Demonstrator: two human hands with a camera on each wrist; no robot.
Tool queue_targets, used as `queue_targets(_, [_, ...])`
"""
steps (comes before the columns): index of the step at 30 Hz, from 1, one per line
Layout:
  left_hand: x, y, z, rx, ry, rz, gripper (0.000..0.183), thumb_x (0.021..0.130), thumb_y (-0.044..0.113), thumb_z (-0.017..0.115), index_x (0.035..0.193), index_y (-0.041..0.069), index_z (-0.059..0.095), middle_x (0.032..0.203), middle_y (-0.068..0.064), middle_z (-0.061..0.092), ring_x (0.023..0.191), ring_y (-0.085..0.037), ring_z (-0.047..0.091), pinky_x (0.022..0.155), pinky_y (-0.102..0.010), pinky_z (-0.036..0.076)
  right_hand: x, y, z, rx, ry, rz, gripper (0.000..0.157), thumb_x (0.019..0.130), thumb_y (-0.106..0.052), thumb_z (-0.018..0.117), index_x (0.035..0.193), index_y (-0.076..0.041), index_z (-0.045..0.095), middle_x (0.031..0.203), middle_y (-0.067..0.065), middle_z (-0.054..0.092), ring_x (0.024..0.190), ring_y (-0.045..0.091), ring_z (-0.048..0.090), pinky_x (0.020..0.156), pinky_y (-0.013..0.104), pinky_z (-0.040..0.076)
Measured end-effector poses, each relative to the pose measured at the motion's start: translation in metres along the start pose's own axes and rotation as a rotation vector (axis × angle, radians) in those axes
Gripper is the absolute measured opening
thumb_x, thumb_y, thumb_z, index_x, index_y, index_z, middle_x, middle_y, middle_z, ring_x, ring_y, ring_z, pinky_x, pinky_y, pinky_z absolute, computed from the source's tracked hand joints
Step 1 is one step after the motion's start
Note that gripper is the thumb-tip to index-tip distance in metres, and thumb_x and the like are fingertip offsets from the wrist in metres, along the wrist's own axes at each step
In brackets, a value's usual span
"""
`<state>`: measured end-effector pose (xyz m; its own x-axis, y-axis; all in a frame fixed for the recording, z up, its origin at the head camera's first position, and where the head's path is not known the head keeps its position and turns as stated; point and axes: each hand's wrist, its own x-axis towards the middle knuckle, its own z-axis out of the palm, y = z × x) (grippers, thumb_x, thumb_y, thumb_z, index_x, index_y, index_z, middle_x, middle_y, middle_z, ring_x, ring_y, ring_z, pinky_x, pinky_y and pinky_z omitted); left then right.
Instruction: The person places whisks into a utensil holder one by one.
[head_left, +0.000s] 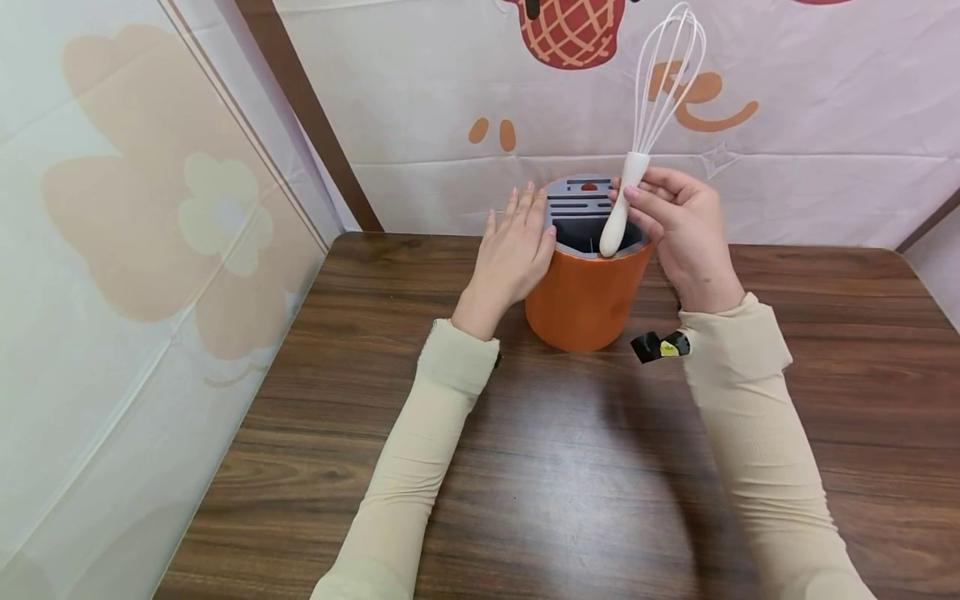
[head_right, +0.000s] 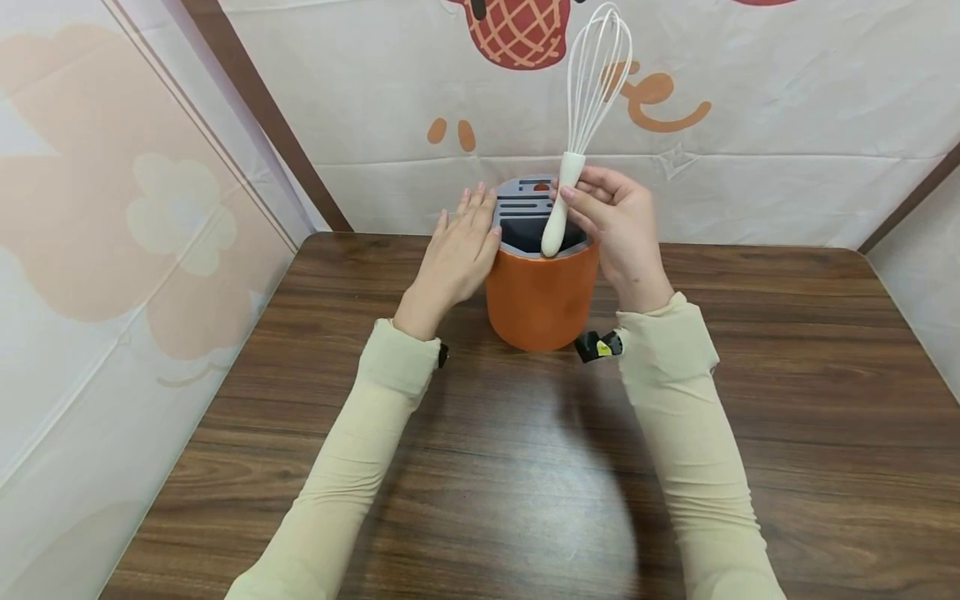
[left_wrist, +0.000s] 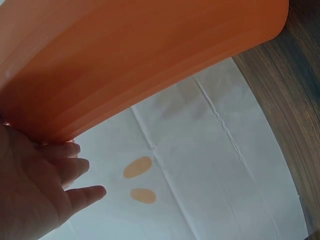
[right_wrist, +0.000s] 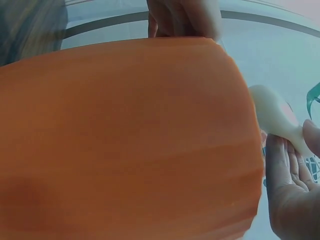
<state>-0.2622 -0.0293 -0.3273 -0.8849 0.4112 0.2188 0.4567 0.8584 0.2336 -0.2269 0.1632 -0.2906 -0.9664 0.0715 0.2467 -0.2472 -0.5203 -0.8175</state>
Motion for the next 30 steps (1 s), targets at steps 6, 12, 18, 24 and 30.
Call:
queue_targets(6, [-0.0001,0.0004,-0.0009,0.000,-0.002,0.000,0.055,0.103,0.033,0.024,0.152,0.009,0.016,0.158,-0.007,0.010,0.144,-0.022,0.004,0.114,-0.047,0.003,0.0041,0.0016,0.0050,-0.033,0.000,-0.010,0.020,0.079,0.011,0.067,0.099,0.008,0.067,0.088,0.018,0.069,0.084,0.024,0.069,0.075,0.028,0.054])
queue_targets(12, [0.0001,0.0008,-0.0013,-0.007,0.001,-0.001,0.055,0.103,0.033,0.024,0.152,0.009,0.017,0.157,-0.008,0.012,0.144,-0.022,0.004,0.114,-0.047,0.004,0.0063,0.0050,0.0074,-0.071,-0.015,-0.017,0.018,0.080,0.012,0.066,0.097,0.006,0.068,0.088,0.016,0.069,0.083,0.022,0.068,0.075,0.027,0.054])
queue_targets(18, [0.0003,0.0003,-0.0007,-0.002,0.002,-0.002,0.055,0.102,0.033,0.024,0.152,0.009,0.017,0.157,-0.008,0.012,0.144,-0.022,0.004,0.114,-0.047,0.004,0.0067,0.0074,0.0087,-0.119,-0.018,-0.025,0.017,0.080,0.013,0.065,0.095,0.004,0.069,0.088,0.014,0.070,0.083,0.020,0.067,0.075,0.025,0.054])
queue_targets(24, [0.0005,0.0000,0.0003,-0.008,0.005,0.000,0.055,0.103,0.033,0.024,0.152,0.009,0.017,0.157,-0.008,0.012,0.144,-0.022,0.003,0.114,-0.047,0.004,0.0064,0.0080,0.0082,-0.121,-0.036,-0.029,0.020,0.080,0.015,0.063,0.097,0.004,0.068,0.088,0.014,0.070,0.084,0.021,0.068,0.077,0.025,0.053])
queue_targets(30, [0.0005,0.0002,0.0002,-0.007,0.003,-0.002,0.055,0.103,0.033,0.024,0.152,0.009,0.017,0.158,-0.007,0.011,0.144,-0.021,0.003,0.114,-0.047,0.003,0.0061,0.0087,0.0076,-0.123,-0.058,-0.036,0.025,0.079,0.018,0.062,0.099,0.005,0.067,0.089,0.015,0.070,0.085,0.021,0.069,0.079,0.027,0.053])
